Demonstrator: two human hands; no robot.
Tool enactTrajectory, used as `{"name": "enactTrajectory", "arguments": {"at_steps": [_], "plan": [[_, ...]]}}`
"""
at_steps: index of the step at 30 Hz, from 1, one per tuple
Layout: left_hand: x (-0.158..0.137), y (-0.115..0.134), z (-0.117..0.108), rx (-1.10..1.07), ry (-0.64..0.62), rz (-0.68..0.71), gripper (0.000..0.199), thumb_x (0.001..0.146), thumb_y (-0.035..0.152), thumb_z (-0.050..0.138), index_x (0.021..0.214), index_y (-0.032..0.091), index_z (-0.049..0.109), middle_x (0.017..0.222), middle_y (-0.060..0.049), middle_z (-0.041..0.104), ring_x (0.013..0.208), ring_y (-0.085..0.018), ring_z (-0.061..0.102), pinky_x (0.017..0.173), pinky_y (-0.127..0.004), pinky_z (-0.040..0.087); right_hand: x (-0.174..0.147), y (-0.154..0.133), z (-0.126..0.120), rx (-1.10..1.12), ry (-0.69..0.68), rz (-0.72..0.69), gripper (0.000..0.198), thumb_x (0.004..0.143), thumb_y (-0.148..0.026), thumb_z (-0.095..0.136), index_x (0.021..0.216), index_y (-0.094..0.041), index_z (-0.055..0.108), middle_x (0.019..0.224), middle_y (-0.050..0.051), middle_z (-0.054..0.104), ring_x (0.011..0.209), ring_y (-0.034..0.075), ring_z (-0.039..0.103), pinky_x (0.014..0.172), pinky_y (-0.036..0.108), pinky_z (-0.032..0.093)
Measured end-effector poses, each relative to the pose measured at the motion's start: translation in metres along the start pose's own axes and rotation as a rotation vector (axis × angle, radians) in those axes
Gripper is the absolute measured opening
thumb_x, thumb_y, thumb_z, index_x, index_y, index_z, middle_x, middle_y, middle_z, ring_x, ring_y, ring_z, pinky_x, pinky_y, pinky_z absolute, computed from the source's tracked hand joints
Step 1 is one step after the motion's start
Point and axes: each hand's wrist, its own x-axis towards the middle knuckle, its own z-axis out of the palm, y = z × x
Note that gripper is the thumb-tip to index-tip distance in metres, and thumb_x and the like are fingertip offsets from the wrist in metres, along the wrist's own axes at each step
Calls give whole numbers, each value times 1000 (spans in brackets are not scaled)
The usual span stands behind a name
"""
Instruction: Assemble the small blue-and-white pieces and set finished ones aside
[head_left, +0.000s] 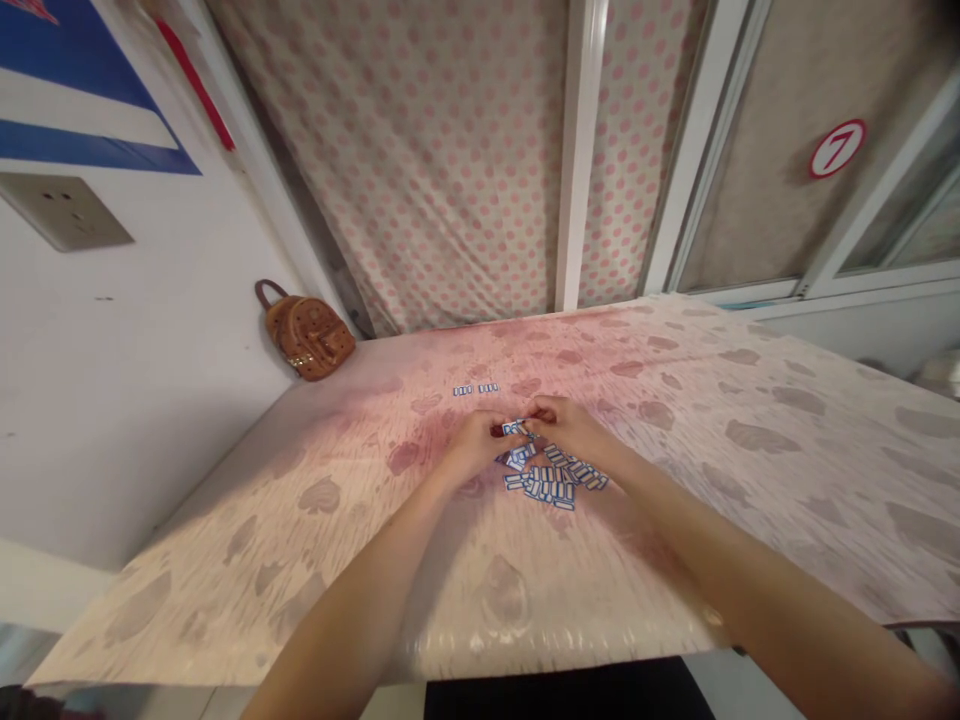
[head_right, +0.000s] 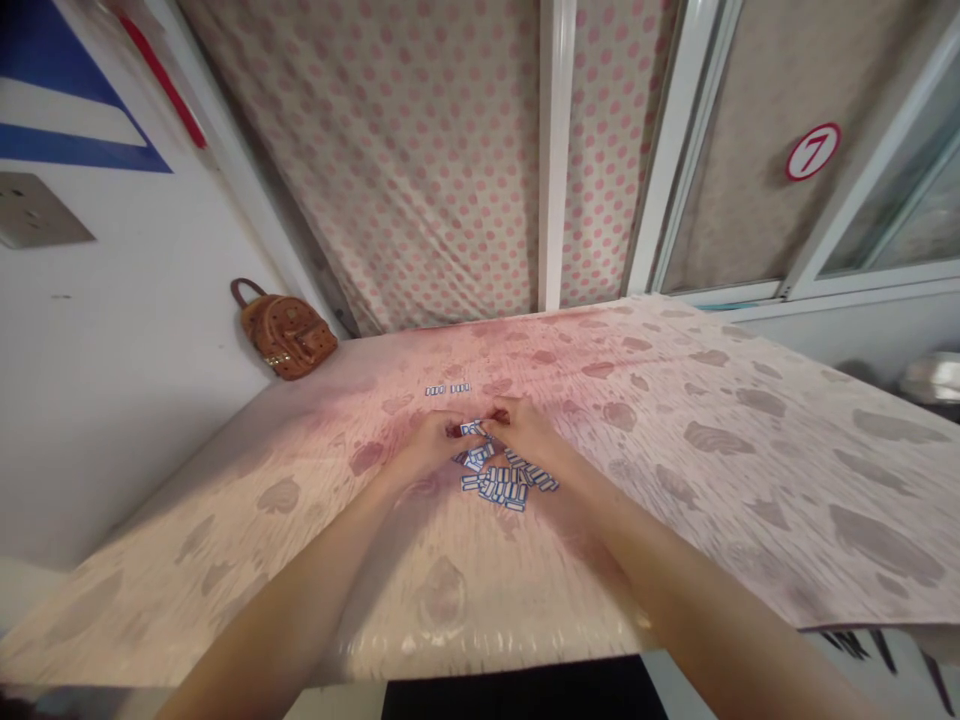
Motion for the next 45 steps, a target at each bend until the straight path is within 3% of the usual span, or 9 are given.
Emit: {"name": "enactTrajectory", "arguments": {"at_steps": [10, 13, 17, 21, 27, 31, 39, 45], "plan": [[2, 2, -7, -160, 56, -78, 34, 68, 44, 73, 65, 13, 60, 58, 2, 55, 53, -9, 47, 50, -20, 31, 6, 16, -11, -246, 147, -39, 15, 74, -20, 51, 66, -23, 64, 52, -3, 60, 49, 15, 55, 50, 25, 38], [2, 4, -11, -120, 77, -105, 37, 69, 48, 71, 61, 14, 58, 54, 2, 53, 50, -9, 45, 48, -20, 29, 4, 14, -11, -205, 136, -12, 16, 71, -17, 51, 70, -24, 65, 55, -3, 63, 51, 16, 58, 51, 26, 41], [1, 9, -10, -163, 60, -102, 38, 71, 50, 69, 63, 13, 62, 61, -2, 64, 55, -11, 53, 51, -21, 36, 2, 9, -6, -233, 112, -62, 12, 69, -18, 55, 65, -23, 65, 62, -1, 66, 59, 16, 59, 56, 26, 43], [-3, 16, -6, -155, 55, -86, 37, 71, 48, 70, 62, 13, 61, 56, -2, 63, 51, -10, 51, 50, -21, 35, 0, -3, -1, -139, 108, -123, 12, 75, -27, 58, 79, -22, 68, 78, 2, 71, 72, 18, 63, 67, 29, 48], [-7, 25, -6, -187, 24, -22, 36, 79, 46, 64, 63, 14, 65, 59, -3, 65, 53, -10, 52, 54, -21, 37, -2, -12, 2, -68, 63, -118, 11, 75, -31, 57, 70, -21, 57, 59, -3, 58, 57, 14, 54, 55, 25, 40], [-4, 24, -7, -241, 8, -3, 40, 83, 46, 58, 62, 13, 67, 61, -4, 66, 56, -11, 51, 57, -22, 39, -2, -11, 0, 3, 74, -76, 14, 75, -34, 56, 71, -21, 54, 57, -4, 54, 53, 13, 50, 51, 25, 38], [4, 13, -8, -398, 184, -18, 36, 73, 47, 69, 62, 13, 66, 50, 2, 53, 50, -9, 42, 51, -22, 31, 1, -6, -5, 19, 167, -16, 16, 74, -36, 58, 71, -21, 55, 60, -3, 57, 54, 13, 52, 53, 26, 41], [0, 17, -9, -549, 272, -119, 24, 68, 36, 76, 75, 13, 71, 71, -3, 70, 59, -10, 57, 58, -21, 43, 3, -4, -7, 182, 210, 6, 17, 75, -35, 62, 74, -21, 54, 66, 1, 66, 58, 14, 59, 62, 29, 48]]}}
